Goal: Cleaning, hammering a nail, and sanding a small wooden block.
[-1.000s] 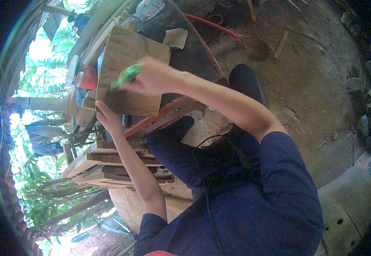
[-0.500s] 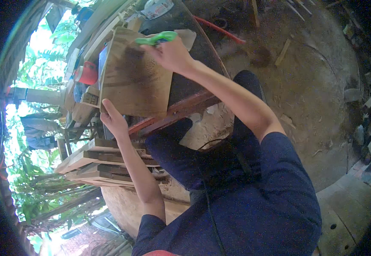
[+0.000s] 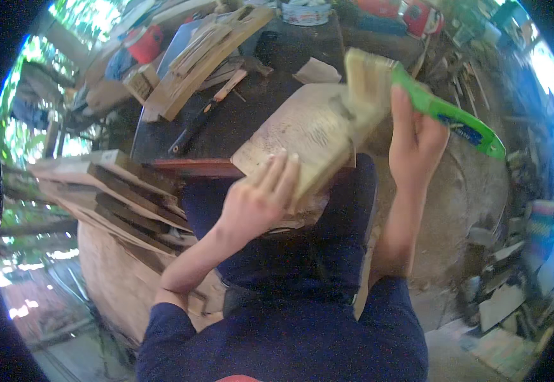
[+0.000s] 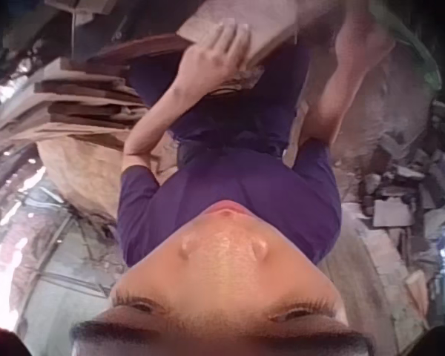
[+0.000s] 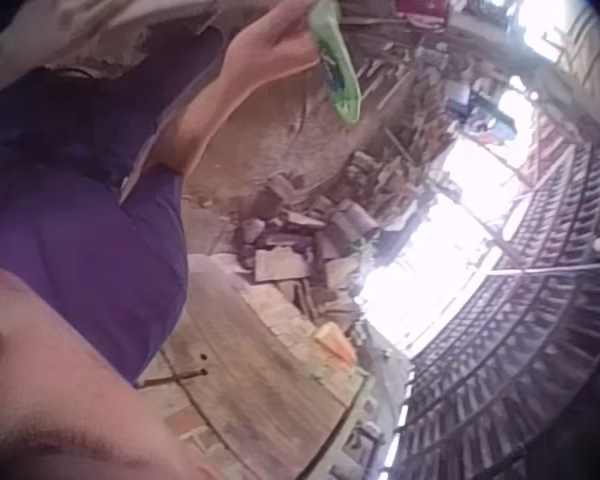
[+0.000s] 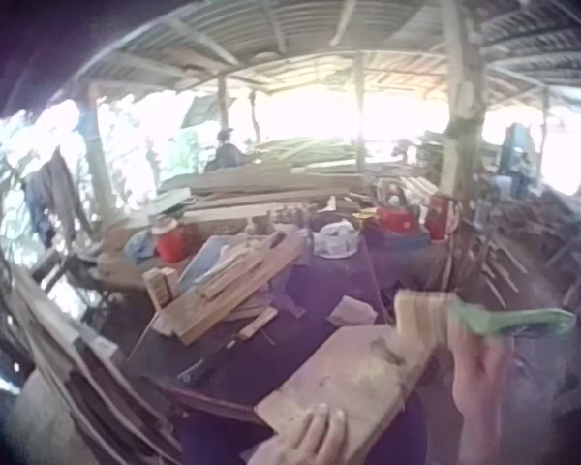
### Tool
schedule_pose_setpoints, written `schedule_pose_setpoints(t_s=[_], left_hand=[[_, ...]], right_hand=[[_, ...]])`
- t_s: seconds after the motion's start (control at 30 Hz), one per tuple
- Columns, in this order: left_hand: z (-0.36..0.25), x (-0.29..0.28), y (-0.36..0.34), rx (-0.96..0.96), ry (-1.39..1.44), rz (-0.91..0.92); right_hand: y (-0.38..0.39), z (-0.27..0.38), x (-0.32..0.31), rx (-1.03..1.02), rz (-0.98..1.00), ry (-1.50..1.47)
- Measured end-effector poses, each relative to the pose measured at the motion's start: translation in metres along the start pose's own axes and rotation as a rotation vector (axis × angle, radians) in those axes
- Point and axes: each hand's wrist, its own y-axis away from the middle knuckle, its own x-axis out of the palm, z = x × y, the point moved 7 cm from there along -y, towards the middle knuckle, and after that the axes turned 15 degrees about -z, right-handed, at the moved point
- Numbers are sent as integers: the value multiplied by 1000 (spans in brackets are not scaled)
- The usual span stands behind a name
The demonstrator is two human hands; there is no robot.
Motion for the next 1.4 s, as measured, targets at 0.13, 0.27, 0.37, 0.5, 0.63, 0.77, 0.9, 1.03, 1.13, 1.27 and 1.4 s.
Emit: schedule_pose_setpoints(t_s=[0.13,0.27,0.37,0.5,0.63,0.77,0.9,1.03,1.13,1.27,1.4], left_hand=[[-11,16,40,163,-98,129],[1,18,62,144,-32,155],[7,26,76,155,-7,161],[17,31,89,117,33,129],[26,28,84,44,143,86],[30,32,84,-19,257,72],[30,19,89,-77,276,27],[35,8,91,-156,249,55],[43,-7,103,-318,251,-77],[40,6,146,-1000,580,-156],[8,53,162,-1526,1317,78]], right_hand=[[46,7,22,-93,633,203],[81,-23,48,-70,848,93],[52,-86,71,-296,659,586],[124,-5,112,-630,694,-29],[121,-42,149,-60,1066,13],[77,-69,163,-193,665,321],[149,-19,145,-274,1048,145],[101,-55,137,-61,1095,416],[93,-60,107,-120,878,585],[132,6,75,-369,917,-6],[100,-45,57,-15,903,235]])
